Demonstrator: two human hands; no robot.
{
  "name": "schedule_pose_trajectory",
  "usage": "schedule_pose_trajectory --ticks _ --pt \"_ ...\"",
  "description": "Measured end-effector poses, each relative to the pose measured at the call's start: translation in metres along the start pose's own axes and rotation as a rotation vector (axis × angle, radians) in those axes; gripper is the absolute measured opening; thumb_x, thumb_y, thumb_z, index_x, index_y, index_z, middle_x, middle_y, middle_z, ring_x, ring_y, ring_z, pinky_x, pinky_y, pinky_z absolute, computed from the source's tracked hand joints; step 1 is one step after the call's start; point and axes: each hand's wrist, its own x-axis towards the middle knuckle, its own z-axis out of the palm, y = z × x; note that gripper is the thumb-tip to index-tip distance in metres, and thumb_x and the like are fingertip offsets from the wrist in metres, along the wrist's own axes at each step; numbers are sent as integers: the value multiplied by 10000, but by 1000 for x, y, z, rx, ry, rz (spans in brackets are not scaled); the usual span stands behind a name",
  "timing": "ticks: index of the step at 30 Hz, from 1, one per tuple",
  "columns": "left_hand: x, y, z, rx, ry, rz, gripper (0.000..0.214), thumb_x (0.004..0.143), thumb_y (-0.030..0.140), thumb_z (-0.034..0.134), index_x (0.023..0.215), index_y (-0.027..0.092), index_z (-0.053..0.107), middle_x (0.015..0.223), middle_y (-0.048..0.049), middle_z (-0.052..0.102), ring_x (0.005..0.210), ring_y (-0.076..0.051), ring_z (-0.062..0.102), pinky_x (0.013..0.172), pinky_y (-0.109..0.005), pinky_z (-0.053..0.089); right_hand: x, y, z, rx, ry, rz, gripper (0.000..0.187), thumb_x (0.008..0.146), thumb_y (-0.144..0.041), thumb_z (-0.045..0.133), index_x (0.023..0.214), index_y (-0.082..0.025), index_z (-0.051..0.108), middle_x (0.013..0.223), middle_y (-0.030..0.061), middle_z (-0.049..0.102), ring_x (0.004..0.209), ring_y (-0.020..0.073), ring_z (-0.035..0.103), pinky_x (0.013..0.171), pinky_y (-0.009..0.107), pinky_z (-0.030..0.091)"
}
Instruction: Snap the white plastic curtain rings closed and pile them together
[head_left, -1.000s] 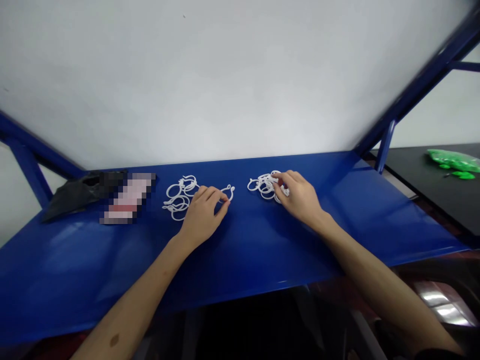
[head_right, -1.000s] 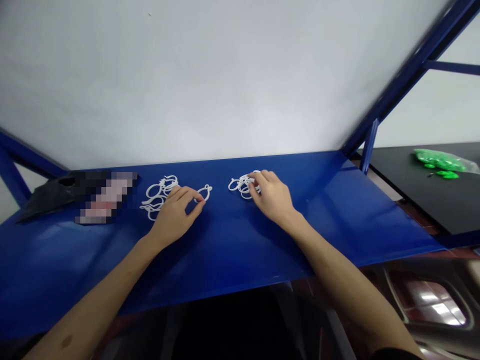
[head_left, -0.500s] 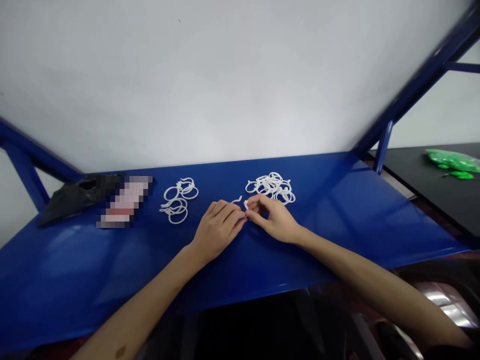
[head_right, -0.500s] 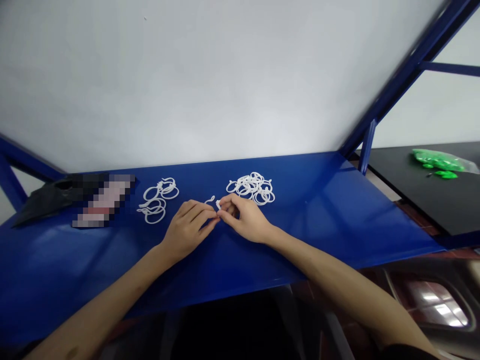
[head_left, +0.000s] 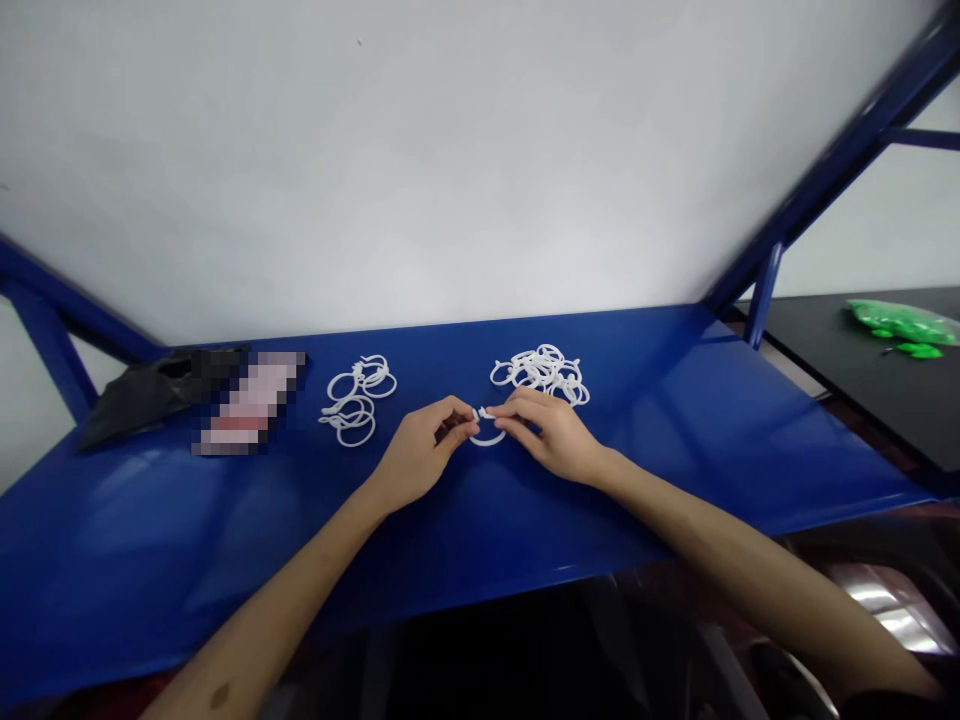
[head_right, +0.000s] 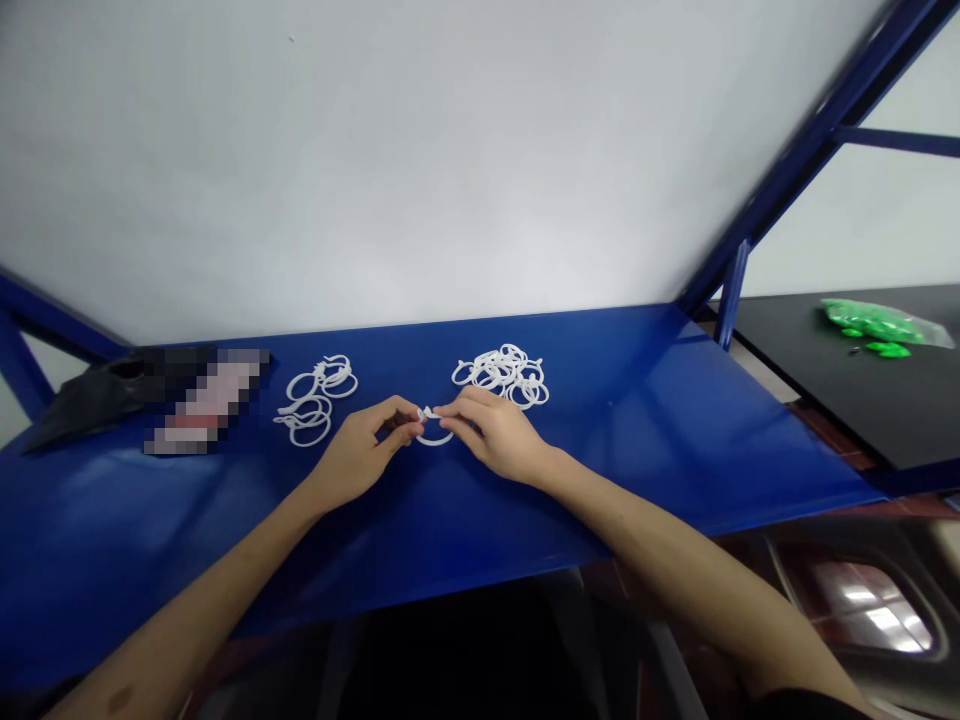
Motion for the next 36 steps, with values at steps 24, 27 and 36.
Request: schedule_pose_trajectory --ticks 24,27,36 --pt "-8 -6 17 141 -59 229 211 955 142 454 754 206 462 754 22 513 674 -129 499 635 -269 390 -11 -8 6 -509 -168 -320 334 1069 -163 315 943 -123 622 824 73 578 749 185 454 614 305 388" --pt "-7 -6 18 164 -64 220 217 967 171 446 756 209 474 770 14 539 681 -137 515 639 -279 406 -10 -7 7 -525 -180 -320 349 1070 -162 301 945 -123 624 829 80 583 758 189 466 612 311 390" --pt "9 -23 -11 467 169 127 211 982 390 517 1024 219 633 1002 -67 666 1003 -257 592 940 -437 460 6 6 -18 -656 40 61 279 1041 -253 423 1073 -176 689 944 102 678 864 208 580 687 310 455"
